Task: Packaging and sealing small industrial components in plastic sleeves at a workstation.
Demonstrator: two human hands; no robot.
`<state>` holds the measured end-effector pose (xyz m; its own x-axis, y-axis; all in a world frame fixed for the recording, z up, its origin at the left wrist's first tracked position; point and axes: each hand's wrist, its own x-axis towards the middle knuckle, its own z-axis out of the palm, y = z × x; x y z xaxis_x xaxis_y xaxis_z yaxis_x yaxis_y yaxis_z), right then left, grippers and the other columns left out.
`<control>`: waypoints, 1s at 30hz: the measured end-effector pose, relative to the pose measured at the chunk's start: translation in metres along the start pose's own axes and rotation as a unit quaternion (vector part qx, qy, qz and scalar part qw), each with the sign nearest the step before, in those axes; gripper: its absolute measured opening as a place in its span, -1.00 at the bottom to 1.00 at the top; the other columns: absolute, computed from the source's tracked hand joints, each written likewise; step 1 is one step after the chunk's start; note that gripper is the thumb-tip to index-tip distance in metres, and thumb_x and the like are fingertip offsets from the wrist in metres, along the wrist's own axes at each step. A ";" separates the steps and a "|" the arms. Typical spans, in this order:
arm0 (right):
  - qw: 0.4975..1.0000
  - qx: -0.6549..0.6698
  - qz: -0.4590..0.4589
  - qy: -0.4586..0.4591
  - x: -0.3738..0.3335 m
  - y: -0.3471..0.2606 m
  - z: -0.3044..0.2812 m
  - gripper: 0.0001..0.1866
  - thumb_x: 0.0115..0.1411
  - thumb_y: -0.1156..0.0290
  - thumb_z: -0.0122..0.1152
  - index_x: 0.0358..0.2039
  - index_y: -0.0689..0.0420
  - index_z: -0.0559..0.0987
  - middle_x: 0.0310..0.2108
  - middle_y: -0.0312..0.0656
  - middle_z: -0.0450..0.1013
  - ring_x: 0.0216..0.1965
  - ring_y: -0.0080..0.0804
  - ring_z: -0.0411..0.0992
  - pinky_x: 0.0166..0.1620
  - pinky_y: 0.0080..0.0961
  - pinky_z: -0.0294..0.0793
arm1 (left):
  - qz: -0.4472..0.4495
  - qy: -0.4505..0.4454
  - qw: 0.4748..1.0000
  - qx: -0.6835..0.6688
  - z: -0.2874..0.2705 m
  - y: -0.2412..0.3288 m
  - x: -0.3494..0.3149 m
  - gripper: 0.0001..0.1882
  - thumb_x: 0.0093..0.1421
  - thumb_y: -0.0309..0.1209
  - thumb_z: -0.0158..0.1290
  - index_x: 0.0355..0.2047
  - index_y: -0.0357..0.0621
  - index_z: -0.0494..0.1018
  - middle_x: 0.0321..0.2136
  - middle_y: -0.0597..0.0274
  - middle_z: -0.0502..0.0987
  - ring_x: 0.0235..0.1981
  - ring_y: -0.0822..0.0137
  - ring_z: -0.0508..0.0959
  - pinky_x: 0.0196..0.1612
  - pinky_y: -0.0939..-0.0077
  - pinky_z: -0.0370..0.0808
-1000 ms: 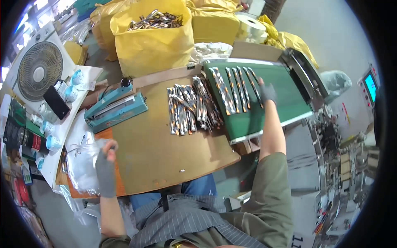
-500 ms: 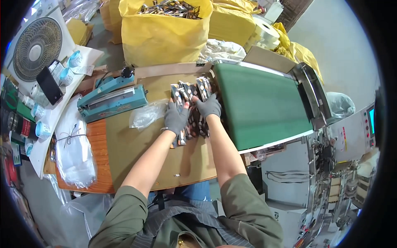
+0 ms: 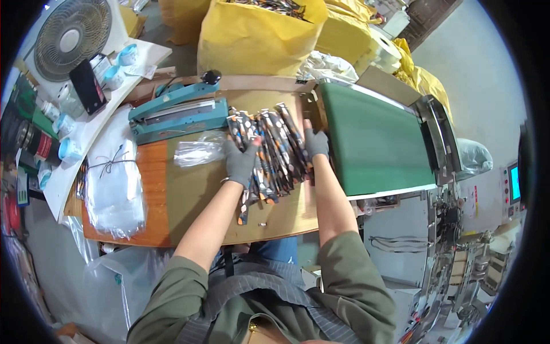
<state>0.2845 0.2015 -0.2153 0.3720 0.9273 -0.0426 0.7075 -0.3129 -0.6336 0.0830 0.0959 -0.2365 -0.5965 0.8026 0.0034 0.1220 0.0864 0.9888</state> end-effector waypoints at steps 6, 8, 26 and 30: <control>0.797 0.391 0.086 -0.453 -0.107 -0.034 0.051 -0.47 0.13 -0.04 0.14 -0.16 0.21 0.52 -0.35 -0.24 0.49 -0.32 -0.51 0.43 -0.24 -0.61 0.39 | -0.096 -0.003 0.994 -0.055 -0.033 0.023 -0.015 -0.26 -0.18 -0.01 0.33 -0.16 -0.36 0.38 -0.27 0.00 0.50 -0.25 0.16 0.50 -0.13 0.36 0.40; 0.750 0.454 0.117 -0.467 -0.139 -0.035 0.055 -0.51 0.15 -0.03 0.12 -0.17 0.17 0.53 -0.33 -0.31 0.47 -0.33 -0.59 0.40 -0.23 -0.65 0.38 | -0.161 -0.062 0.985 -0.029 -0.059 0.013 -0.019 -0.38 -0.14 -0.07 0.33 -0.23 -0.33 0.44 -0.33 0.08 0.52 -0.31 0.20 0.51 -0.20 0.35 0.43; 0.667 0.443 -0.204 -0.564 -0.262 -0.107 -0.068 -0.06 -0.24 0.41 0.50 0.14 0.27 0.16 -0.04 -0.17 0.35 -0.06 -0.42 0.34 0.03 -0.45 0.35 | 0.207 -0.223 0.952 0.035 -0.220 0.109 -0.096 -0.04 -0.31 -0.34 0.42 0.11 -0.25 0.17 -0.03 0.17 0.40 -0.03 0.35 0.42 0.05 0.44 0.36; 0.651 0.493 -0.316 -0.483 -0.256 -0.120 -0.042 0.12 -0.34 0.51 0.54 0.22 0.16 0.02 0.05 -0.12 0.27 0.05 -0.34 0.30 0.09 -0.38 0.32 | 0.125 -0.273 0.952 -0.059 -0.214 0.073 -0.070 -0.07 -0.26 -0.32 0.38 0.12 -0.19 0.14 0.02 0.14 0.36 0.01 0.34 0.39 0.10 0.41 0.33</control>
<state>0.1301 -0.0067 -0.0963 -0.6950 0.6519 0.3035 -0.3715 0.0358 -0.9277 -0.0358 -0.0803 -0.1322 -0.0551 0.9794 0.1944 0.0964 -0.1885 0.9773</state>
